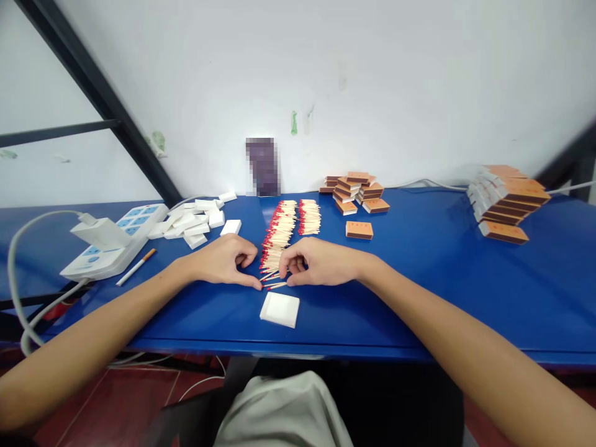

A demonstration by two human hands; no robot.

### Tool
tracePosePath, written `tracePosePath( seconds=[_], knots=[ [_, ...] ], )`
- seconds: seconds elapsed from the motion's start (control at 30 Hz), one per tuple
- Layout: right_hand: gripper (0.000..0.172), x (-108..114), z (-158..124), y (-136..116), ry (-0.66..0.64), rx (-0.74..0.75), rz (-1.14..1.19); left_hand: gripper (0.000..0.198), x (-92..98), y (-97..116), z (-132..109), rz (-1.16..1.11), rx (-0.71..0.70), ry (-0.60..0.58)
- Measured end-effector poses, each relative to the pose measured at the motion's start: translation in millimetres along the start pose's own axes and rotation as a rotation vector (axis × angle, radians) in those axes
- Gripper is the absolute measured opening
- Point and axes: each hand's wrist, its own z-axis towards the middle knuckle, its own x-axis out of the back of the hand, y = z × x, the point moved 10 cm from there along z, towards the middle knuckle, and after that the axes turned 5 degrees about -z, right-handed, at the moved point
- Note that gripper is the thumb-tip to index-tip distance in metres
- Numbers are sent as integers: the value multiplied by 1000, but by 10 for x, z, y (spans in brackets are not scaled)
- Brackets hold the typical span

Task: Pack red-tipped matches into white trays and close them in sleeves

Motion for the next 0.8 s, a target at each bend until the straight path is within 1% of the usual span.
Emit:
tracePosePath(
  seconds=[0.17, 0.3, 0.43, 0.6, 0.67, 0.8],
  knots=[
    [16, 1, 15, -17, 56, 21, -34, 67, -17, 1, 13, 33, 16, -2],
    [18, 6, 12, -48, 67, 44, -13, 66, -18, 8, 15, 27, 1, -5],
    [15, 107, -7, -29, 128, 27, -19, 63, 6, 21, 12, -10, -24, 2],
    [14, 218, -36, 78, 182, -17, -92, 61, 11, 8, 6, -16, -27, -6],
    [15, 228, -37, 112, 185, -21, -129, 60, 5, 7, 6, -10, -29, -13],
    [15, 166, -23, 134, 134, -27, -176, 59, 6, 25, 7, 0, -37, -16]
  ],
)
